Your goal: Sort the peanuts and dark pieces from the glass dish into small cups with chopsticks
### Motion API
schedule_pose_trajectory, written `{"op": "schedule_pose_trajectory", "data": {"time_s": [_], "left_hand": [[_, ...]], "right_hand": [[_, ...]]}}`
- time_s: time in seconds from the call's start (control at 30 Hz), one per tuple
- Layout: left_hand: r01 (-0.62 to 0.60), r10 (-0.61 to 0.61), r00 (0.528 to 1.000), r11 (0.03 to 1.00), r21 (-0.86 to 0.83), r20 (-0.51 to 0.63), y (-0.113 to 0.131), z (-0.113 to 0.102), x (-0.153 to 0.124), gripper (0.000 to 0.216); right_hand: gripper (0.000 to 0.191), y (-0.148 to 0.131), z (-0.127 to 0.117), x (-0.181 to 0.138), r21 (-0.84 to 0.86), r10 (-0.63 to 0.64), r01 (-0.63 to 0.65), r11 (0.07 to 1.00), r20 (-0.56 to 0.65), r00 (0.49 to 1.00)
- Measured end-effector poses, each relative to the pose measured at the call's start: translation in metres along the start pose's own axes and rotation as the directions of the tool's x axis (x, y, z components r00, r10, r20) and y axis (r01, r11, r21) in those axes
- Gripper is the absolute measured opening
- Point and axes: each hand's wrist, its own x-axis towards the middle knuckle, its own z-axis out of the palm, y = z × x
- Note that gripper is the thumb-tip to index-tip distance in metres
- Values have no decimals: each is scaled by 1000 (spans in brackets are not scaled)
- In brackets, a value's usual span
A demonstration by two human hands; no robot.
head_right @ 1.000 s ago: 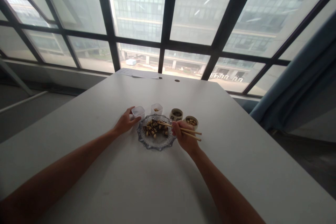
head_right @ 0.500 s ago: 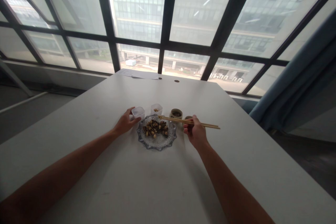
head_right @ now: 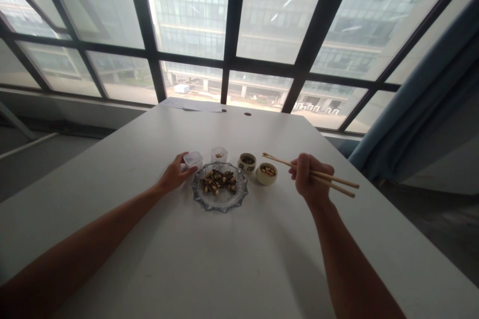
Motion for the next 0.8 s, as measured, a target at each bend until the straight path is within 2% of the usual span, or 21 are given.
{"op": "schedule_pose_trajectory", "data": {"time_s": [0.13,0.2,0.3,0.33,0.37,0.43,0.5,0.6,0.67,0.8], "left_hand": [[-4,5,1000,1000,6,-6,-1,0,0,78],[-3,3,1000,1000,8,-7,-2,0,0,77],[1,-1,1000,1000,4,-4,-2,1,0,78],[3,-3,1000,1000,2,-3,-2,1,0,78],[3,-3,1000,1000,1,-3,-2,1,0,78],[0,0,1000,1000,2,-7,-3,1,0,77],[-5,5,1000,1000,4,-15,-3,1,0,76],[-10,10,1000,1000,2,-16,-3,2,1,76],[-8,8,1000,1000,2,-11,-2,1,1,77],[3,-3,1000,1000,6,1,0,0,0,78]], "right_hand": [[55,9,-4,7,-56,105,-101,993,94,990],[57,7,-4,9,-50,139,-134,990,102,985],[58,-7,1,7,92,189,-193,977,45,981],[59,-13,4,5,161,214,-223,961,75,974],[61,-19,9,2,223,236,-268,937,160,958],[62,-30,21,-7,281,241,-361,889,383,892],[61,-38,35,-18,281,229,-443,851,561,795],[60,-41,56,-37,250,214,-513,821,699,683],[57,-39,66,-46,258,194,-495,830,697,690],[49,-30,67,-51,259,153,-338,905,544,825]]}}
